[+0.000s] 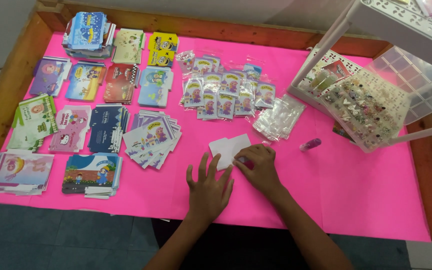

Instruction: Packaging small stickers into plastic sleeves and applying a stamp to each one.

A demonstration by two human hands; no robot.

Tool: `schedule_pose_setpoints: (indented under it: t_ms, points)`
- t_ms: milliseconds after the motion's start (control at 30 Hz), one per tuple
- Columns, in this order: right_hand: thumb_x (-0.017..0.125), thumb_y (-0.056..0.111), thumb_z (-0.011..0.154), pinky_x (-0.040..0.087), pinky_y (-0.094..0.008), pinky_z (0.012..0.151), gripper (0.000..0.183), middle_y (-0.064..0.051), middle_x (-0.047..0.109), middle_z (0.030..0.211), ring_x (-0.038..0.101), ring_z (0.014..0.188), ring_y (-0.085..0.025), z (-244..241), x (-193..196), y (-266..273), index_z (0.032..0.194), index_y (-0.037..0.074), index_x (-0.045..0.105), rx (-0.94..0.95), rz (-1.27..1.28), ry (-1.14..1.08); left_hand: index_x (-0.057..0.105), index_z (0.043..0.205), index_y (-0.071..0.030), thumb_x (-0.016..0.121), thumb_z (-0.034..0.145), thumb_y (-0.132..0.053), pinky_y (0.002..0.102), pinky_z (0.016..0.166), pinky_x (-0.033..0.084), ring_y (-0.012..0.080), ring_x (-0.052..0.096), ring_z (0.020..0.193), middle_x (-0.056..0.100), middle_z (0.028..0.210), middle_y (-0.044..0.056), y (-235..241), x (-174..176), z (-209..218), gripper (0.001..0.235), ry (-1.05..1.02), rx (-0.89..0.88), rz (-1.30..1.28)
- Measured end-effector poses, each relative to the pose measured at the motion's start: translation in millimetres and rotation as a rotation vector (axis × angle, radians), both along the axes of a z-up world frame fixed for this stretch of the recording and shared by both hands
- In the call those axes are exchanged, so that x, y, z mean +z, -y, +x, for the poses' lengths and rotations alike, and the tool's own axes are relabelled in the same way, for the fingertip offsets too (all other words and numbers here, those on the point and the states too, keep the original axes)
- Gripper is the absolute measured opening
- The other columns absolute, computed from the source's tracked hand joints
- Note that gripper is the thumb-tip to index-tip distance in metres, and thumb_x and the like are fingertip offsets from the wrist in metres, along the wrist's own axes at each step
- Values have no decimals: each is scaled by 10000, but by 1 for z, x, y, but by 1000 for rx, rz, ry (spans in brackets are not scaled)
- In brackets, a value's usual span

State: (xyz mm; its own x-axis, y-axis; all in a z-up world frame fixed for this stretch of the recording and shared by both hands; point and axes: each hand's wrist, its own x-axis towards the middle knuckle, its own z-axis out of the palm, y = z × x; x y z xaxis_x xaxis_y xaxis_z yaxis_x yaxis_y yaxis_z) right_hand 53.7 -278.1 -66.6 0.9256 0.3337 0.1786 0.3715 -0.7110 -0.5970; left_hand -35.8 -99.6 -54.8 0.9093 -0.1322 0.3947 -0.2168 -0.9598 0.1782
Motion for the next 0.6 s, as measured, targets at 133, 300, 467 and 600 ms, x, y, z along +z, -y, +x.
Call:
schedule_pose_setpoints:
  t_ms: [133, 300, 467, 600]
  points:
    - [810, 299, 876, 331, -547, 1084, 91, 77, 757, 967, 642, 1066, -178, -1, -2, 0, 958, 274, 779, -13, 10, -1, 720, 1179, -275, 469, 1011, -445, 646, 1057, 99, 359, 323, 1475, 530, 1445, 107, -1, 1, -7, 346, 18, 49, -33]
    - [790, 327, 855, 279, -442, 1006, 95, 118, 751, 999, 622, 1010, -144, 1, -8, 3, 917, 275, 739, 40, 20, 112, 718, 1183, -321, 615, 919, -436, 642, 1035, 278, 346, 410, 1424, 556, 1459, 87, -7, 13, -14, 306, 12, 134, -25]
    - [793, 336, 853, 262, -438, 1015, 105, 127, 748, 1001, 616, 1024, -140, 1, -11, 5, 922, 282, 735, 38, 12, 119, 718, 1160, -275, 643, 901, -421, 627, 1041, 280, 337, 443, 1398, 570, 1439, 75, -15, 11, -18, 307, 35, 111, -39]
    - [768, 322, 875, 262, -435, 1026, 69, 130, 738, 994, 614, 1012, -137, -1, -4, 1, 922, 289, 731, 37, 5, 156, 710, 1061, -176, 689, 895, -287, 525, 1047, 368, 271, 584, 1243, 672, 1286, 56, -24, 16, -21, 200, 77, 24, -192]
